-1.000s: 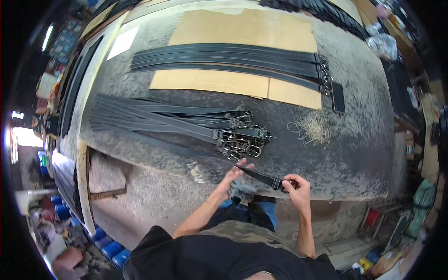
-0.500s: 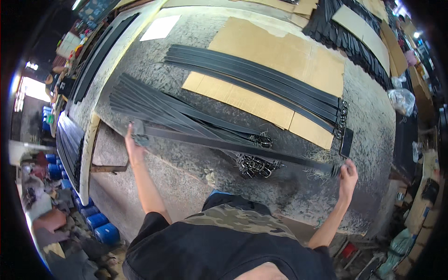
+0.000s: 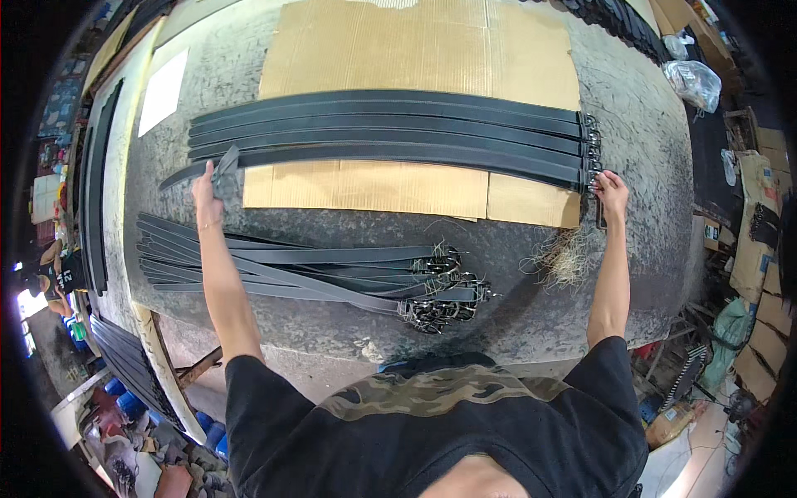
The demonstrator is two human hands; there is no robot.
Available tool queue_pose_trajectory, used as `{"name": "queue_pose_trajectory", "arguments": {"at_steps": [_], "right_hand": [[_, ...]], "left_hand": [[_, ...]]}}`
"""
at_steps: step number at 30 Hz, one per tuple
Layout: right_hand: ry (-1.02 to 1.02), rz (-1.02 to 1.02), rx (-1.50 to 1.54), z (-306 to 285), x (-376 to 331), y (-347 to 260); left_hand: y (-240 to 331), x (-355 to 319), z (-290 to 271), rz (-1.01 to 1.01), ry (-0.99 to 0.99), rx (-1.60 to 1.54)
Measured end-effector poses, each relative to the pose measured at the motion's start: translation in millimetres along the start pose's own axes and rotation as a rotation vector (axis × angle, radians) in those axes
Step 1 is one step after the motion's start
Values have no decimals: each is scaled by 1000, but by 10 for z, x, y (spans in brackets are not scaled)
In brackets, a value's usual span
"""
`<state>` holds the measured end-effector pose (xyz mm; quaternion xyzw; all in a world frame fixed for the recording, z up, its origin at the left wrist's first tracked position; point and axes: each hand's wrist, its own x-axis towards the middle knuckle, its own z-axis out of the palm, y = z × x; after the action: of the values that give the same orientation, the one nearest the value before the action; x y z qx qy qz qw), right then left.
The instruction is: The recorder is assembling leather belts by attaching buckles and cleaning the finished product.
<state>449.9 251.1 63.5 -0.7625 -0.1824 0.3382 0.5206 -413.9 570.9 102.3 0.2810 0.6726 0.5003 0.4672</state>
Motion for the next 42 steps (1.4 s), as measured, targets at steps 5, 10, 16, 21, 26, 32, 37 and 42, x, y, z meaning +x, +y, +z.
{"name": "queue_pose_trajectory", "arguments": {"at_steps": [5, 10, 16, 21, 26, 32, 37, 42], "right_hand": [[115, -1, -180, 89, 52, 151], [71, -51, 151, -177, -37, 171], [153, -10, -251, 14, -98, 388], [445, -211, -606, 410, -322, 277], [721, 21, -611, 356, -284, 597], [807, 167, 31, 469, -220, 770], [606, 153, -62, 493, -297, 756], [601, 95, -171, 426, -296, 721]], "left_hand": [[-605, 130, 277, 51, 23, 765], [-574, -342, 886, 723, 130, 1225], [-582, -472, 936, 996, -391, 1451], [-614, -555, 790, 1088, -330, 1709], [-648, -493, 953, 1151, -399, 1681], [-548, -588, 1111, 1093, -591, 1588], [-557, -540, 964, 1069, -476, 1456], [-590, -533, 1074, 1049, -399, 1422]]}}
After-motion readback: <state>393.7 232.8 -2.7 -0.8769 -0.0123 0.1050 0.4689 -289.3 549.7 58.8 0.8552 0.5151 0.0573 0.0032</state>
